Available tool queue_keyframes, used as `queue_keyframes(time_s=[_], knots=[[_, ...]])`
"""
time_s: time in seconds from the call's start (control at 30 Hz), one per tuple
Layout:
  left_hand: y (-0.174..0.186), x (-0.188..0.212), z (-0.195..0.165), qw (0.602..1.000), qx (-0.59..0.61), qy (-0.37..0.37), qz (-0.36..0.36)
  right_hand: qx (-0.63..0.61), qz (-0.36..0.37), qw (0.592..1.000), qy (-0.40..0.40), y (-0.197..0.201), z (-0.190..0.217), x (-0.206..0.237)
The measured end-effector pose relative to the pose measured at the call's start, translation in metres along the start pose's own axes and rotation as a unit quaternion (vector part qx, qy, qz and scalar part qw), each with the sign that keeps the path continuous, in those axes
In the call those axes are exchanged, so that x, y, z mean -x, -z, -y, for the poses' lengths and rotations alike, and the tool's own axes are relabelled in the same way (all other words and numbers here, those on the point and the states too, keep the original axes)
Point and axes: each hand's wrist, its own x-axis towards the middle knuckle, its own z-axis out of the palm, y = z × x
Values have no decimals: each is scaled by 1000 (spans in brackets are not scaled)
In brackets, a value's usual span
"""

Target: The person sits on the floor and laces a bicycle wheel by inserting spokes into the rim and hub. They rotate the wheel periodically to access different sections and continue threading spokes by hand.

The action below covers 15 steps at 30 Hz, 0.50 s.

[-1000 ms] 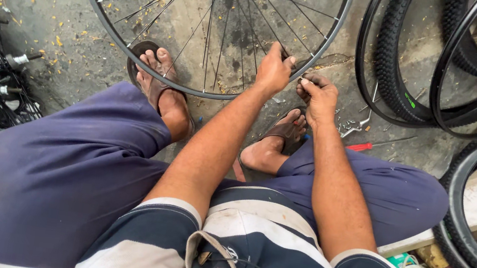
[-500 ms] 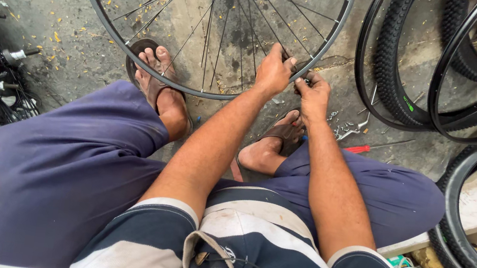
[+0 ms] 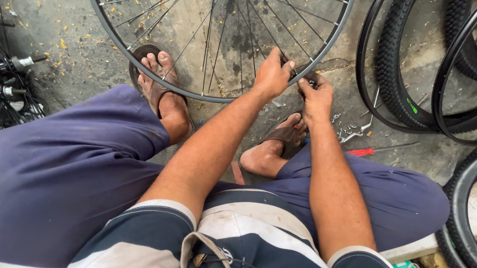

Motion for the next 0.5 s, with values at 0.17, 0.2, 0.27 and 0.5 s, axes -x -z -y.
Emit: queue_keyframes(time_s=[0.17, 0.2, 0.27, 0.5], knots=[[-5, 1, 0, 997, 59, -53, -12, -71, 54, 992, -87, 7, 1, -2], [-5, 2, -1, 997, 55, -55, -13, -76, 65, 991, -86, 8, 1, -2], [-5, 4, -4, 997, 45, -62, -16, -76, 75, 991, -79, 8, 0, -2], [0, 14, -15, 995, -90, -33, -34, -41, 45, 997, -55, 6, -2, -3]])
